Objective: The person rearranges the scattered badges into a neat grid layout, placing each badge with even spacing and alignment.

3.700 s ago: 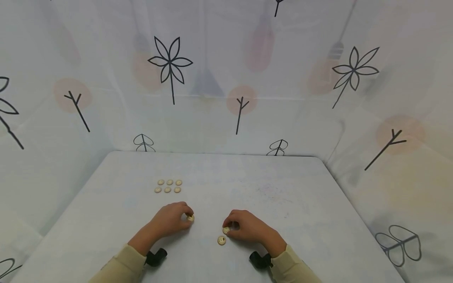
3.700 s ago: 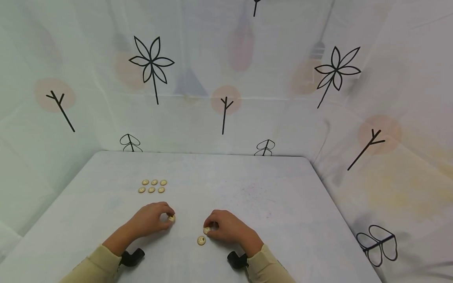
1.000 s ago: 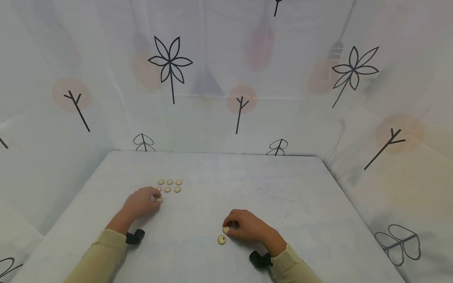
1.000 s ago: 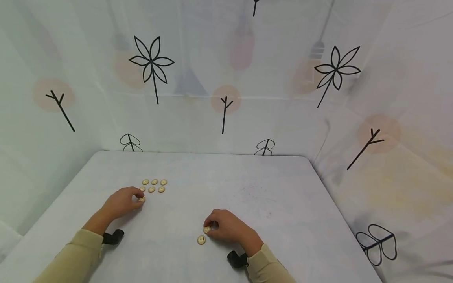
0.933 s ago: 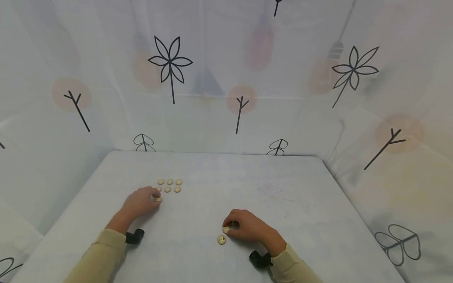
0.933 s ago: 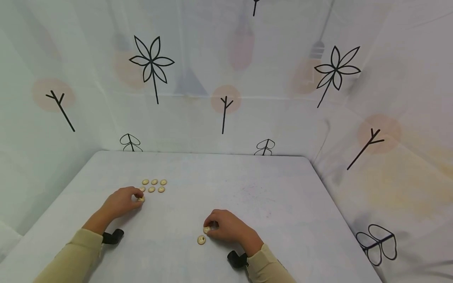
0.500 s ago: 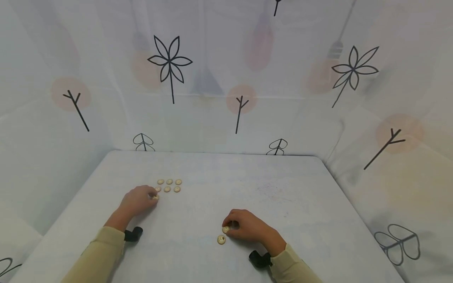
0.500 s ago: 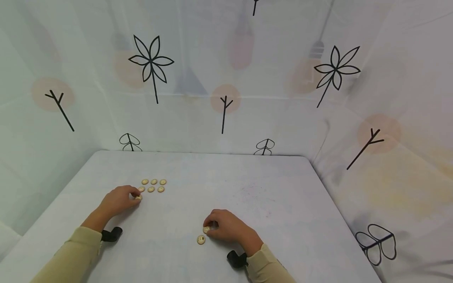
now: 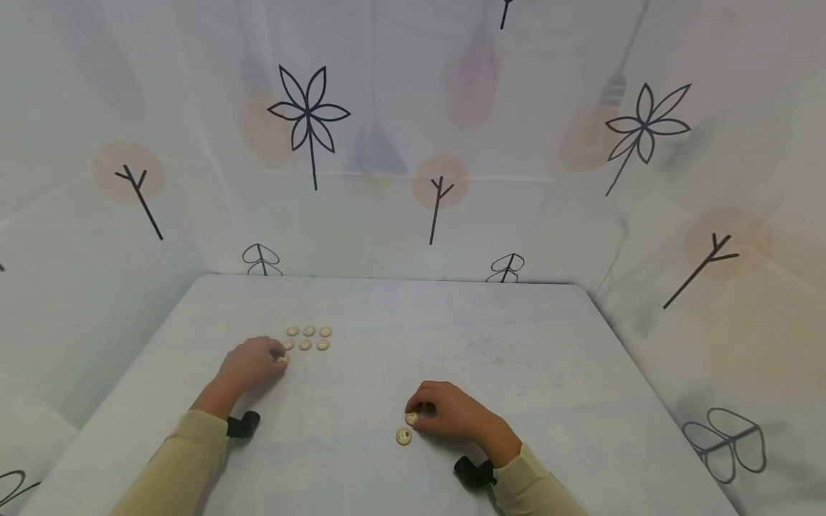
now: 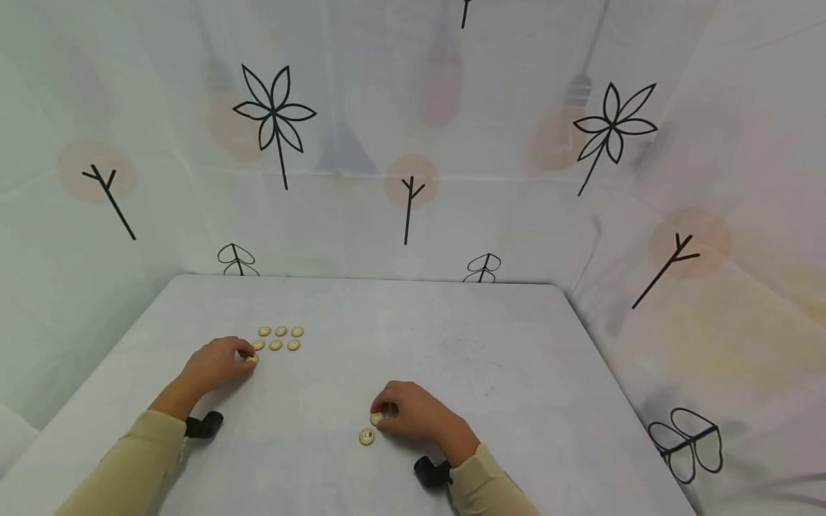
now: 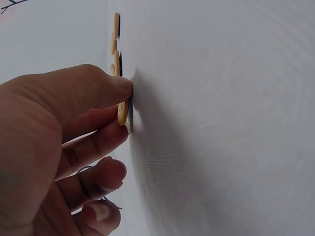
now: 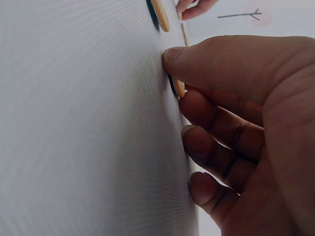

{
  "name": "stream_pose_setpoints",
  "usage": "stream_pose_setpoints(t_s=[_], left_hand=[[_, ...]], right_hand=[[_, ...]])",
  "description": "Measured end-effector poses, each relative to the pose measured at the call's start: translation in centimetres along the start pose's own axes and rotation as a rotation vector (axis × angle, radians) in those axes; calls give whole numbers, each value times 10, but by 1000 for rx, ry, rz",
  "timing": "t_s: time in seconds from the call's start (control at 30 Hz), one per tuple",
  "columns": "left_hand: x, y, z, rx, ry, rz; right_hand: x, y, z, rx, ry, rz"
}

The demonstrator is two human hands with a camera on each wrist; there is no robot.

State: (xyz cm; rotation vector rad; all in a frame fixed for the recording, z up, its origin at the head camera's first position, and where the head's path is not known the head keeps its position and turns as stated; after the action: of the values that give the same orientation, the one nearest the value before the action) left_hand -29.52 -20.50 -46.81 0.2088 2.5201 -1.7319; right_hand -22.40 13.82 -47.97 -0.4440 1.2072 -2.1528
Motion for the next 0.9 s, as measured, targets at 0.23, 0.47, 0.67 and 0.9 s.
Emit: stream_pose_setpoints(t_s=[0.23, 0.47, 0.67, 0.9], left_hand=[[3, 3, 3, 4, -10, 6], [2, 2, 3, 0, -21, 3], [0, 1, 2, -5, -23, -14], [-3, 2, -1, -24, 1, -51]], right_hand=[[0, 0, 0, 5, 10, 2], [-1, 0, 0, 15, 32, 10], [0, 1, 0, 23, 36, 13], [0, 0, 1, 16, 40, 13]])
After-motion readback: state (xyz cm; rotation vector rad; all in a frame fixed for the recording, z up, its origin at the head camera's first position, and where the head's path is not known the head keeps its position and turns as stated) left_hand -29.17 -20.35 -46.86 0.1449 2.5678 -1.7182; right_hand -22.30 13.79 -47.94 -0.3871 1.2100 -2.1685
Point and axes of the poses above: each hand's wrist, its own x-axis towards the middle knuckle, its own y-axis out of the palm, z = x × y, the point moved 7 cm from there along x, towards the middle knuckle, and after that the axes turned 3 degrees about -x, right-handed, at the moved point
